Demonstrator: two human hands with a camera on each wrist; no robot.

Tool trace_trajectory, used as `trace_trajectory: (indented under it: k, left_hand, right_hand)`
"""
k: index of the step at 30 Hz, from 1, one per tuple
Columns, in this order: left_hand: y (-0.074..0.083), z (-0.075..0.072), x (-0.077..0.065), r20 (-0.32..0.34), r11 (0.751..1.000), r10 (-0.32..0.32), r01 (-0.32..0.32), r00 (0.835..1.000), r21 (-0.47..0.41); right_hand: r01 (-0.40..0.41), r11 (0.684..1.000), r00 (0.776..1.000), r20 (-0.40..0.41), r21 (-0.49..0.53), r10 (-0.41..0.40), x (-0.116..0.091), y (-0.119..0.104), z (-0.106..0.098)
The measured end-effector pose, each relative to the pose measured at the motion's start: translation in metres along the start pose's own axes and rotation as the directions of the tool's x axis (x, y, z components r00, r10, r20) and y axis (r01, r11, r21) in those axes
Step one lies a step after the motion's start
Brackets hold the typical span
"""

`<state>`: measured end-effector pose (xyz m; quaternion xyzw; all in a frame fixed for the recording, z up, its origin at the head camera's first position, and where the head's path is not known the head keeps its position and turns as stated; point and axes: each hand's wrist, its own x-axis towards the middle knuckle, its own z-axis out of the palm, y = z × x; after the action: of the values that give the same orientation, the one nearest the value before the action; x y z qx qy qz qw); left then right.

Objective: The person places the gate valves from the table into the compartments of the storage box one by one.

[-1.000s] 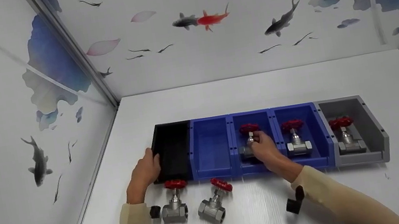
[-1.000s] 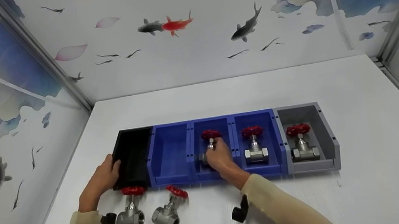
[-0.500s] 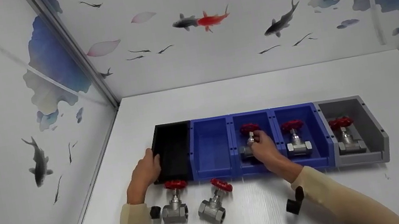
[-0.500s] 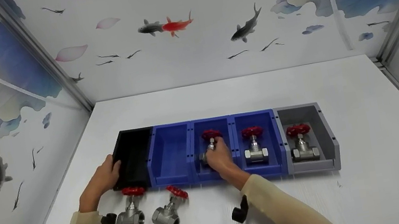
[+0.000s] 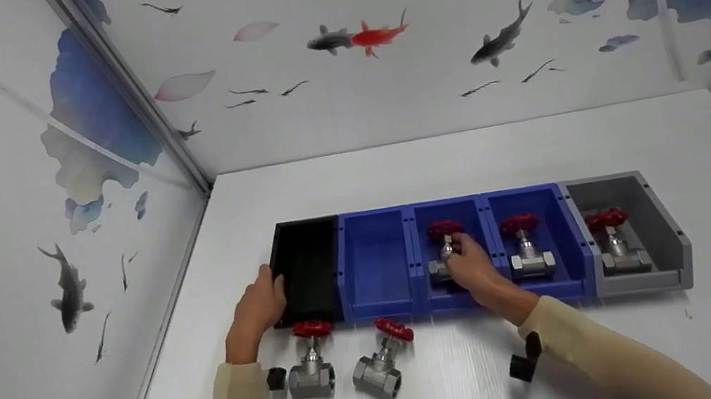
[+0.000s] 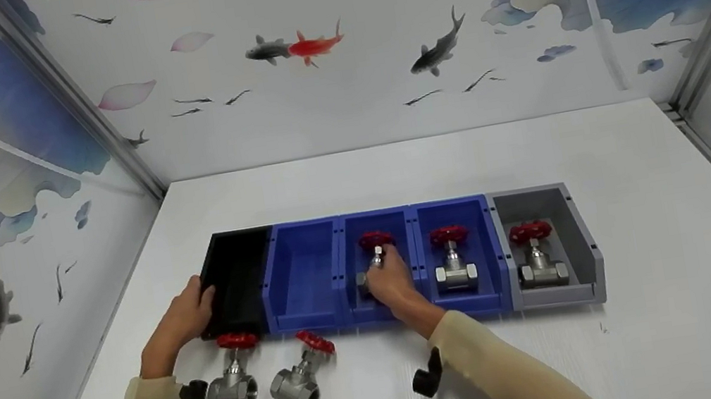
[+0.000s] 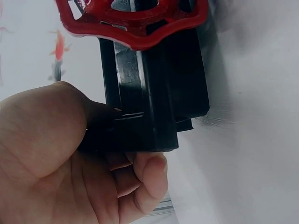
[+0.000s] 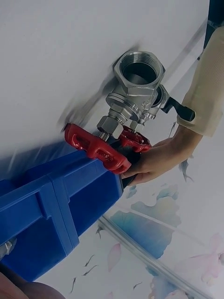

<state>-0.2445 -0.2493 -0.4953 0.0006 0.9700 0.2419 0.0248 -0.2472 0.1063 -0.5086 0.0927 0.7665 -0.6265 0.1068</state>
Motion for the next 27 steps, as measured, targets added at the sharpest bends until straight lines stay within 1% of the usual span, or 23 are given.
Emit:
trace_trajectory:
  k: [6, 14, 21, 27]
  left_hand:
    - [-0.0005, 0.0002, -0.0006, -0.004, 1.000, -0.002, 0.002, 1.000, -0.001]
    - [-0.0010, 0.0013, 0.0010, -0.006, 1.000, -0.014, 0.014, 1.000, 0.005]
    - [-0.0004, 0.0013, 0.0003, 0.004, 1.000, -0.011, 0.011, 1.000, 0.014]
    - [-0.0007, 0.0008, 0.0011, 0.005, 1.000, -0.009, 0.009, 1.000, 0.011]
  right_hand:
    - [0.001, 0.999, 1.000, 0.008, -0.033, 0.000, -0.0013, -0.0008, 0.0000]
    - [0.008, 0.999, 1.000, -0.007, -0.044, -0.009, -0.0029, -0.0024, 0.0012]
    - [0.020, 1.000, 0.999, 0.025, -0.024, -0.019, -0.0037, -0.0021, -0.0004]
    - [0.025, 0.999, 0.999, 0.024, -0.042, -0.024, -0.0039, -0.0021, -0.0017]
